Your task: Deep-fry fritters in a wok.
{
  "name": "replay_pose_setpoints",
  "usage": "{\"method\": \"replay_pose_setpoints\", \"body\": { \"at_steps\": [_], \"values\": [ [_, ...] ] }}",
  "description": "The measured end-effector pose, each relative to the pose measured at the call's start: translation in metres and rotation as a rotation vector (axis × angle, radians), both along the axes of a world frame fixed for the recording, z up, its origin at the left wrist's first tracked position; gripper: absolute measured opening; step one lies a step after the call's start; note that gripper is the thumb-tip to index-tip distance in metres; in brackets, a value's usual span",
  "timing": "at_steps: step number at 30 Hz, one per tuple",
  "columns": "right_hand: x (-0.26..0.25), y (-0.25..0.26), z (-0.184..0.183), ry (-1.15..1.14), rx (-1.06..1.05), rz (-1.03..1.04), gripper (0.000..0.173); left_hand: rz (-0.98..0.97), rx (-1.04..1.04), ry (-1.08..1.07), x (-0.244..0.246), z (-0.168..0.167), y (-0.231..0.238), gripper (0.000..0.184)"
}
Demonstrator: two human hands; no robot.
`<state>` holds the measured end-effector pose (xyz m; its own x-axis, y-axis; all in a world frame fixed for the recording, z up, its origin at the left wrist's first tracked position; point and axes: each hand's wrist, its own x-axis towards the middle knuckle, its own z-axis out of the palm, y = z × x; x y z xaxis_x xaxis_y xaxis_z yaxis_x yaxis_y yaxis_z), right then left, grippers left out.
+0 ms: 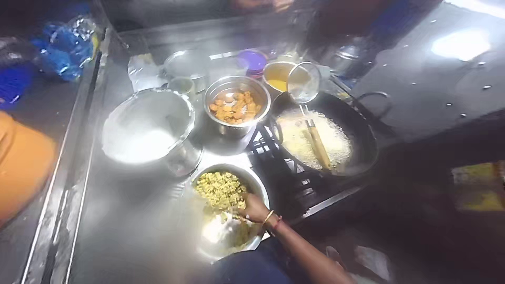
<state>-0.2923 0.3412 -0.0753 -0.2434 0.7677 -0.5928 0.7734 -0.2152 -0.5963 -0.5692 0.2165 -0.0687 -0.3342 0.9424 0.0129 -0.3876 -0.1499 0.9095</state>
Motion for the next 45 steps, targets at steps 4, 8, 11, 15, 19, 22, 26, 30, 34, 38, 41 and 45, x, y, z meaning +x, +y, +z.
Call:
{"method": "replay_pose_setpoints", "body": {
  "at_steps": [4, 8, 11, 15, 19, 22, 26, 30, 34, 38, 41, 45],
  "values": [
    [-0.001, -0.007, 0.012, -0.103, -0.092, 0.27, 0.059, 0.004, -0.091, -0.127, 0.007, 0.005, 0.005, 0.058],
    [-0.005, -0.006, 0.011, -0.09, -0.071, 0.185, 0.082, 0.041, -0.136, -0.126, 0.016, 0.012, 0.006, 0.05],
    [-0.003, -0.004, 0.01, 0.157, -0.02, -0.056, 0.048, 0.06, -0.087, -0.059, 0.013, -0.014, 0.001, 0.039],
    [-0.018, -0.008, 0.004, 0.525, -0.144, -0.505, 0.025, 0.069, -0.153, -0.093, 0.027, 0.017, 0.004, 0.051],
    [-0.037, -0.007, 0.01, 0.519, -0.06, -0.5, 0.023, 0.079, -0.329, -0.046, 0.042, 0.046, 0.005, 0.055],
    [-0.054, -0.011, 0.018, 0.482, 0.152, -0.524, 0.035, 0.054, -0.369, 0.007, 0.044, 0.041, 0.009, 0.06],
    [-0.074, -0.012, 0.027, 0.711, 0.224, -0.606, 0.04, -0.007, -0.397, 0.132, 0.051, 0.041, 0.015, 0.076],
    [-0.089, -0.038, 0.037, 0.836, 0.212, -0.204, 0.062, -0.155, -0.446, 0.345, 0.064, 0.051, 0.022, 0.063],
    [-0.097, -0.057, 0.044, 0.815, 0.406, 0.004, 0.086, -0.25, -0.386, 0.298, 0.067, 0.05, 0.017, 0.037],
    [-0.07, -0.052, 0.061, 0.822, 0.361, 0.037, 0.086, -0.219, -0.319, 0.276, 0.07, 0.065, 0.008, 0.033],
    [-0.024, -0.042, 0.103, 0.603, 0.312, -0.058, 0.082, -0.053, -0.367, 0.29, 0.071, 0.071, 0.003, 0.044],
    [0.06, -0.023, 0.14, 0.417, 0.666, -0.057, 0.068, 0.123, -0.399, 0.277, 0.057, 0.07, 0.007, 0.043]
  ]
}}
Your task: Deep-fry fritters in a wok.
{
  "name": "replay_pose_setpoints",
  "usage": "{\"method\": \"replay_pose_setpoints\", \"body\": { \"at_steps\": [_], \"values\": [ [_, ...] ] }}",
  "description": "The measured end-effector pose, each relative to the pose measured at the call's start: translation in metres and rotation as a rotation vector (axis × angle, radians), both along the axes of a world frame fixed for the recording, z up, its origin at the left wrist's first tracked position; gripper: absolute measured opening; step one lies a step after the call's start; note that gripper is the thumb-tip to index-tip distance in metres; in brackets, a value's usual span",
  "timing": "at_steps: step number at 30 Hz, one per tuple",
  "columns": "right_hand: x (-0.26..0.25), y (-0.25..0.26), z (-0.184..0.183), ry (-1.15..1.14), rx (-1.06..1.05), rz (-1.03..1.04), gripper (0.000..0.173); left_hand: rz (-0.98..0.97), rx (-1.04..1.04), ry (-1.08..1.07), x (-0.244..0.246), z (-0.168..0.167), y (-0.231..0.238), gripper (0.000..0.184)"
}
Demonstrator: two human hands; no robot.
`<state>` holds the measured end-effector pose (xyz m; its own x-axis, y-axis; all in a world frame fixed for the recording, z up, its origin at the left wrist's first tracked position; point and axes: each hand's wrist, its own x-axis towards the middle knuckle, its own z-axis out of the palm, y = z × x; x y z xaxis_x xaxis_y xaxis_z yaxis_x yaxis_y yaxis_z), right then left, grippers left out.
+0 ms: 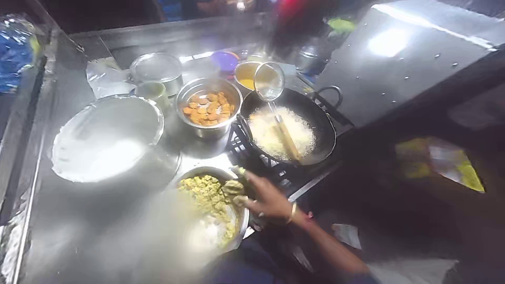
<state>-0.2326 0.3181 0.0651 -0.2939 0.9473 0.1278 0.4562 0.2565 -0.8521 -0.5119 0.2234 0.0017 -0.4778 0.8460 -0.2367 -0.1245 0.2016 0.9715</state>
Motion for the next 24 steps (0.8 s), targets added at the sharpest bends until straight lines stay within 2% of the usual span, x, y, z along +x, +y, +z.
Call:
{"method": "replay_pose_setpoints", "body": {
  "at_steps": [2, 4, 6, 8, 9, 11, 13, 14, 16, 18, 20, 22, 24],
  "values": [
    [0.039, 0.006, 0.024, -0.121, 0.114, -0.091, 0.055, 0.029, 0.073, -0.071, -0.012, -0.009, -0.001, 0.041],
    [0.073, 0.013, 0.049, -0.27, 0.118, -0.203, 0.046, -0.028, 0.17, -0.168, -0.026, -0.018, -0.004, 0.039],
    [0.104, 0.024, 0.059, -0.435, 0.078, -0.288, 0.04, -0.075, 0.193, -0.166, -0.031, -0.021, -0.004, 0.037],
    [0.126, 0.04, 0.059, -0.559, 0.004, -0.317, 0.034, -0.086, 0.269, -0.141, -0.049, -0.062, -0.006, 0.037],
    [0.132, 0.05, 0.057, -0.62, -0.064, -0.312, 0.031, -0.09, 0.276, -0.123, -0.053, -0.072, -0.006, 0.036],
    [0.137, 0.066, 0.05, -0.751, -0.21, -0.28, 0.027, -0.133, 0.334, -0.184, -0.057, -0.081, -0.005, 0.039],
    [0.139, 0.075, 0.043, -0.843, -0.316, -0.239, 0.026, -0.101, 0.338, -0.163, -0.056, -0.081, -0.008, 0.03],
    [0.141, 0.073, 0.043, -0.839, -0.314, -0.234, 0.025, -0.076, 0.312, -0.103, -0.055, -0.074, -0.011, 0.026],
    [0.145, 0.059, 0.051, -0.756, -0.15, -0.275, 0.018, 0.014, 0.284, 0.002, -0.05, -0.057, -0.015, 0.027],
    [0.144, 0.04, 0.06, -0.615, 0.091, -0.308, 0.018, 0.007, 0.343, -0.074, -0.044, -0.032, -0.012, 0.04],
    [0.127, 0.025, 0.061, -0.478, 0.244, -0.283, 0.022, -0.017, 0.387, -0.149, -0.049, -0.032, -0.008, 0.042],
    [0.09, 0.02, 0.04, -0.269, 0.187, -0.128, 0.024, 0.019, 0.37, -0.194, -0.055, -0.04, -0.009, 0.052],
    [0.037, 0.024, 0.001, -0.193, -0.037, 0.102, 0.027, 0.095, 0.315, -0.199, -0.058, -0.043, -0.01, 0.071]
  ]
}}
